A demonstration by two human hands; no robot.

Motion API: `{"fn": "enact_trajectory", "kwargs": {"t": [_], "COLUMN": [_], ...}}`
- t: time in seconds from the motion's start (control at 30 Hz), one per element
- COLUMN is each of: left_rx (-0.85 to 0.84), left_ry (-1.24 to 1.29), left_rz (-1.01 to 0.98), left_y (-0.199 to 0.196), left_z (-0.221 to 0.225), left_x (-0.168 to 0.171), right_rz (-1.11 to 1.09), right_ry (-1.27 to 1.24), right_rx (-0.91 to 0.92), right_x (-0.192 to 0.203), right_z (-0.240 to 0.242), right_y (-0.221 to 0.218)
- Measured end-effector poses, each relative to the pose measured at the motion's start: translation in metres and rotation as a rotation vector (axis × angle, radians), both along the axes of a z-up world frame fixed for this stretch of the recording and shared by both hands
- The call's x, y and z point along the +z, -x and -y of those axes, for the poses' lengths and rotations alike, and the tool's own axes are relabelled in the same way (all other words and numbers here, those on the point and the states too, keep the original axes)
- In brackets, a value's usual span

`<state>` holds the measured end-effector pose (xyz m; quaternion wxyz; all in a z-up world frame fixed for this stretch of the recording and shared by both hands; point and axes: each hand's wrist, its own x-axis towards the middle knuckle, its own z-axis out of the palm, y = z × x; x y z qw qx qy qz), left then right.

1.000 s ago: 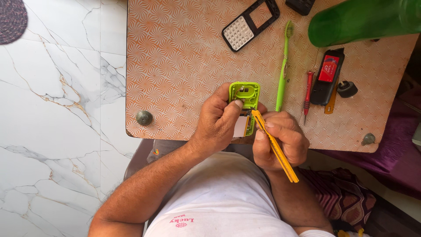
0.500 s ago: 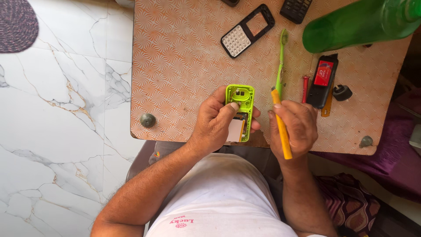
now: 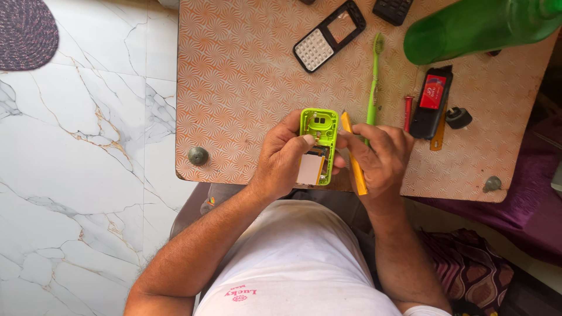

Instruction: The person cleans the internal plastic housing of a mobile phone with a toothbrush after dipping it in a bottle, then uses a utility knife to scrape residue from the same part. They handle several phone components including batteries and phone shells on a workbench.

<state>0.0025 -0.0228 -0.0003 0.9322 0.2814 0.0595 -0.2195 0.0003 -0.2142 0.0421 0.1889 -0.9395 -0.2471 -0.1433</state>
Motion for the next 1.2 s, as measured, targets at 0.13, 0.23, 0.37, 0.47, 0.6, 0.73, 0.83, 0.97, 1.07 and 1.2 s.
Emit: {"fn": "enact_trajectory", "kwargs": {"t": [0.13, 0.23, 0.37, 0.47, 0.6, 0.73, 0.83, 0.97, 1.07, 1.2], "left_rx": [0.029, 0.08, 0.046, 0.025, 0.028, 0.019, 0.026, 0.015, 0.026, 0.054], "left_ry": [-0.049, -0.14, -0.145, -0.17, -0.191, -0.151, -0.084, -0.108, -0.113, -0.103], "left_rz": [0.032, 0.167, 0.129, 0.114, 0.17, 0.093, 0.14, 0.116, 0.14, 0.172], "left_y": [0.0, 0.001, 0.001, 0.001, 0.0, 0.002, 0.001, 0.001, 0.002, 0.004], "left_z": [0.003, 0.006, 0.01, 0.009, 0.009, 0.008, 0.006, 0.004, 0.005, 0.007], "left_x": [0.003, 0.004, 0.007, 0.008, 0.01, 0.01, 0.009, 0.008, 0.007, 0.001], "right_rz": [0.004, 0.026, -0.049, -0.216, -0.29, -0.213, -0.205, -0.218, -0.123, -0.266], "right_ry": [0.02, -0.005, -0.128, -0.178, -0.025, 0.077, 0.081, 0.075, 0.105, -0.173], "right_rx": [-0.01, -0.052, -0.219, -0.396, -0.463, -0.455, -0.468, -0.479, -0.409, -0.451], "right_x": [-0.001, -0.001, 0.017, 0.035, 0.036, 0.024, 0.02, 0.019, 0.022, 0.026], "right_z": [-0.003, 0.001, 0.03, 0.056, 0.061, 0.053, 0.053, 0.052, 0.051, 0.054], "right_y": [-0.002, -0.002, -0.005, -0.006, -0.005, -0.008, -0.011, -0.015, -0.015, -0.005]}}
